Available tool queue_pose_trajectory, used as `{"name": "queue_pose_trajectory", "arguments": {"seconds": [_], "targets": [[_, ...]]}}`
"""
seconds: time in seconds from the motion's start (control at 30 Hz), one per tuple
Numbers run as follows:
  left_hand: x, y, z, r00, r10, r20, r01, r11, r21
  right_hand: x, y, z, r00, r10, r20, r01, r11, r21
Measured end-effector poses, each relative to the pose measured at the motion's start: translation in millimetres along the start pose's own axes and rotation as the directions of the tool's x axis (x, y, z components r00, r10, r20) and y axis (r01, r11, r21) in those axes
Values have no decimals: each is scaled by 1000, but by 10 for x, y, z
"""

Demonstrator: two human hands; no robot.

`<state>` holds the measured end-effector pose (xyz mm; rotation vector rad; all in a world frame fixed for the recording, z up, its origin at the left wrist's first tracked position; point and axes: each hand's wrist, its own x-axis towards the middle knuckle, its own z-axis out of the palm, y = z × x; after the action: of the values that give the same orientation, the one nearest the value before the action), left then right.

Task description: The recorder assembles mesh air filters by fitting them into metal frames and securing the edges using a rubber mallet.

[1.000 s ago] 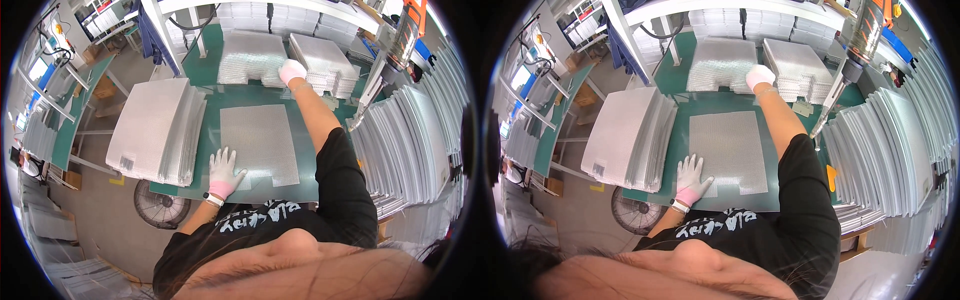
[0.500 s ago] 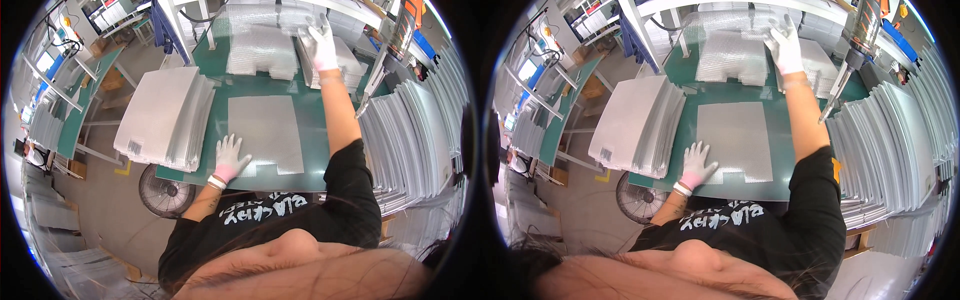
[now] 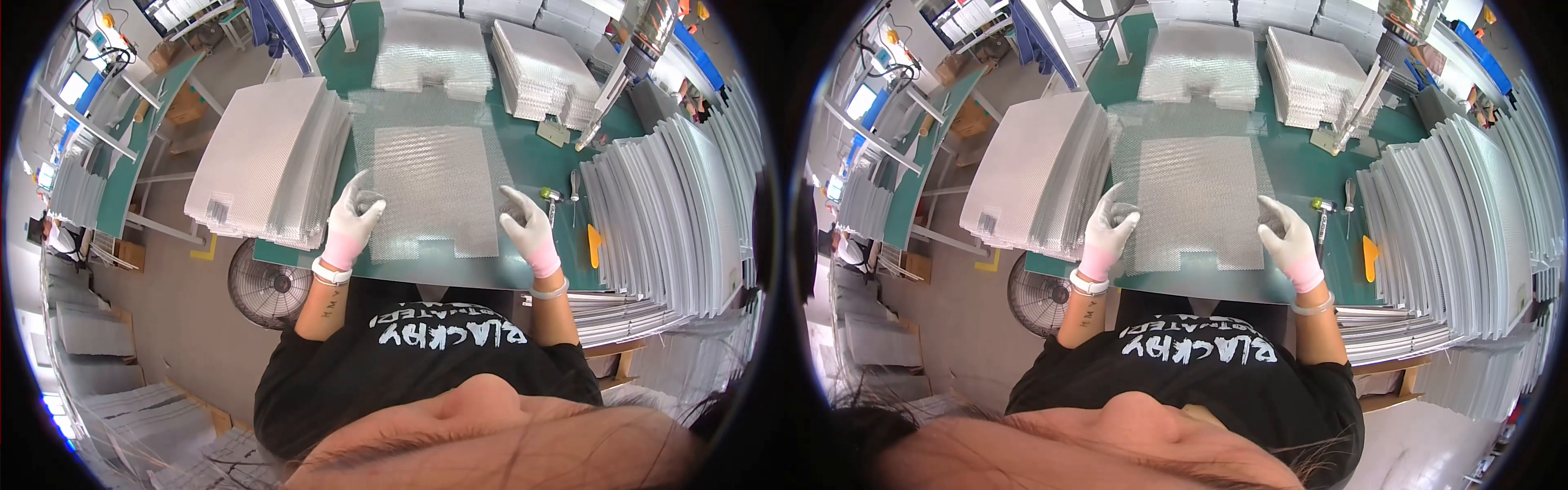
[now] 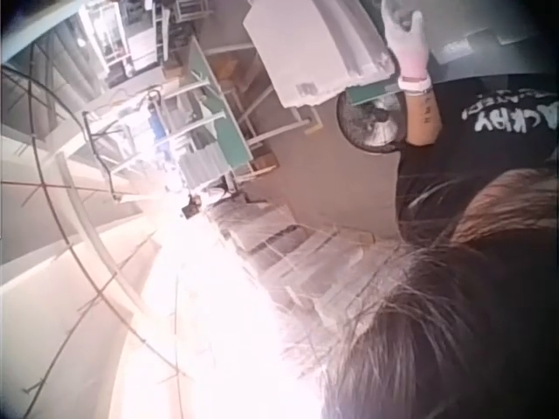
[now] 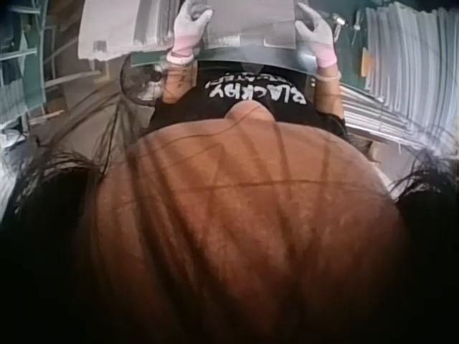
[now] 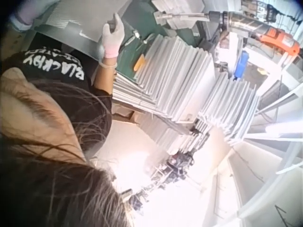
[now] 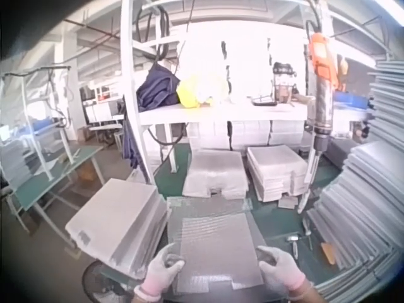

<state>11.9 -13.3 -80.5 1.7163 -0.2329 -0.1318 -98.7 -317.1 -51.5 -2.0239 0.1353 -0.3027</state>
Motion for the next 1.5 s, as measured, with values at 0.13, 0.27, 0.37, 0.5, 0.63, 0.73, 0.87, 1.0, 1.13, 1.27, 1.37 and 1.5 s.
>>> {"name": "queue_pose_trajectory", "arguments": {"seconds": [0.13,0.27,0.37,0.5,0.63,0.73,0.87,1.0,1.13,1.27,1.37,1.5], "targets": [[-96,-156,100,989,122,-86,-100,968,229,-142,102,49,998,52,20,-50,996,-69],[28,-219,175,996,46,-77,6,824,566,-138,238,238,991,123,-47,-128,981,-148],[91,-405,197,997,-16,-73,60,756,652,-153,395,309,994,90,-63,-100,978,-183],[113,-525,232,998,30,-57,19,720,694,-162,620,378,995,52,-81,-69,972,-223],[109,-630,266,998,24,-54,22,703,711,-195,798,474,990,-86,-114,50,958,-281],[109,-576,285,998,-38,-58,69,687,724,-232,821,522,990,-107,-96,61,917,-394],[117,-588,292,998,8,-57,37,679,733,-276,828,556,990,-104,-97,44,872,-487],[118,-557,285,998,-18,-56,54,662,747,-259,860,559,987,-145,-76,89,862,-498],[121,-569,278,999,-12,-36,35,647,761,-244,863,554,988,-140,-61,88,850,-519],[98,-605,252,999,-16,-38,39,687,725,-238,820,537,993,-107,-49,66,854,-515],[123,-587,257,1000,-3,-28,23,674,738,-222,801,524,997,-70,-31,42,839,-543],[178,-574,255,998,-50,-31,56,659,750,-171,675,509,997,83,3,-64,783,-618]]}}
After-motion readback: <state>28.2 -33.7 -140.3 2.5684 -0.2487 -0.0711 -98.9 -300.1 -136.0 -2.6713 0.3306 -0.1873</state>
